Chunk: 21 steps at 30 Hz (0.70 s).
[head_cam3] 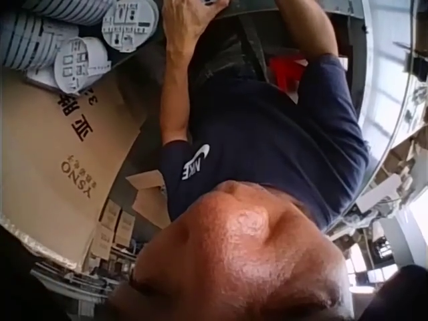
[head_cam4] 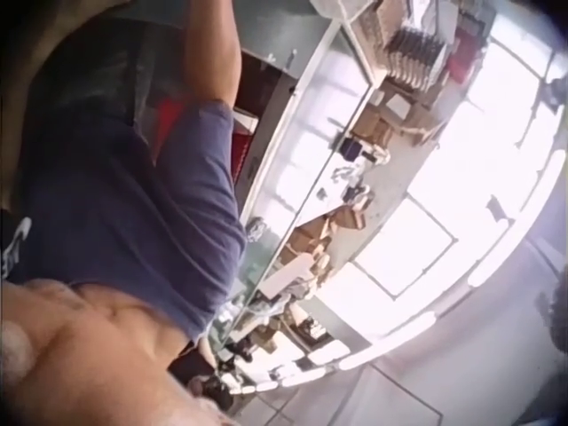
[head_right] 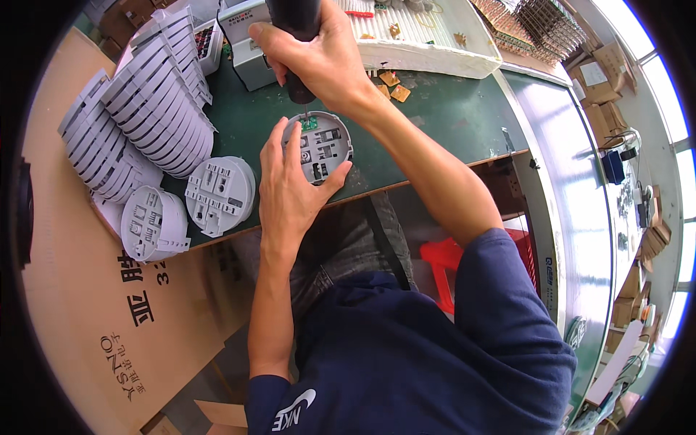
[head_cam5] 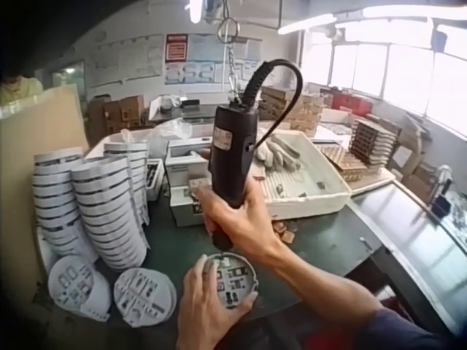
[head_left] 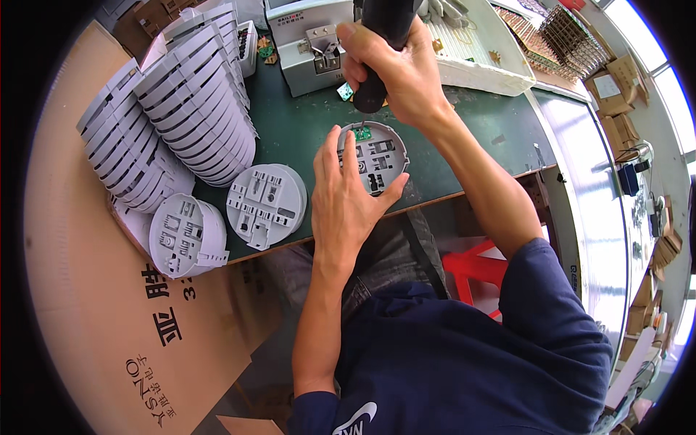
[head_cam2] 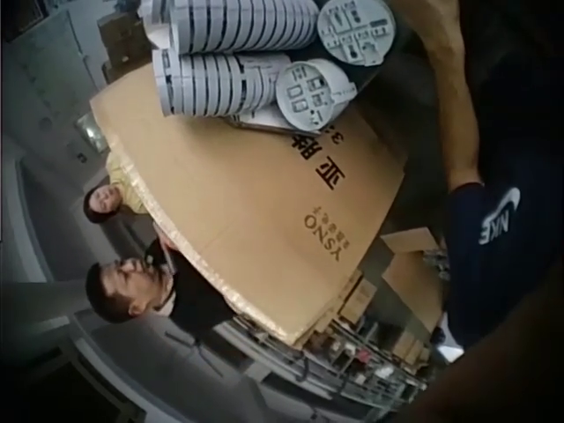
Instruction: Assembling electronic components onto a circular base using an electric screwdriver at a factory workstation.
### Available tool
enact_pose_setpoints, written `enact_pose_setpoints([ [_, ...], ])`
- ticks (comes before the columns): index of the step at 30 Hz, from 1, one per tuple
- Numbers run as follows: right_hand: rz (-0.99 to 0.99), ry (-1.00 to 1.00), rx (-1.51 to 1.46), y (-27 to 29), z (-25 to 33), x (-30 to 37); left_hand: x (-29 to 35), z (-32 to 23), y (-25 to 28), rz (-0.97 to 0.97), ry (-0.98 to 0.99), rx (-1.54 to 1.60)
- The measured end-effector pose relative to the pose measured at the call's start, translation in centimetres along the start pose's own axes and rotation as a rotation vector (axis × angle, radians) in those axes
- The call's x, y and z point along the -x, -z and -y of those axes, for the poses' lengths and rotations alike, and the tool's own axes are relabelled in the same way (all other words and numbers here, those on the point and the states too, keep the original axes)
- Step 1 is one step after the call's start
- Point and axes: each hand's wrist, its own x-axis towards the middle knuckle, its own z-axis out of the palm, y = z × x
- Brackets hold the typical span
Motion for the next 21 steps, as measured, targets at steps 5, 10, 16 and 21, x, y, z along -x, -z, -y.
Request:
enact_pose_setpoints([
  [5,-0.056,-0.010,-0.039,-0.8,1.8,0.3,0.1,0.0,0.1,-0.003,0.008,0.004],
  [10,0.027,-0.009,-0.128,-0.8,1.4,0.3,0.2,0.1,0.0,-0.013,-0.006,0.004],
  [16,0.075,-0.091,-0.065,-0.7,1.2,0.2,0.2,0.0,0.0,-0.010,-0.011,-0.002],
  [21,0.053,-0.109,-0.050,-1.0,1.4,0.2,0.1,-0.1,0.1,-0.007,0.004,-0.009],
])
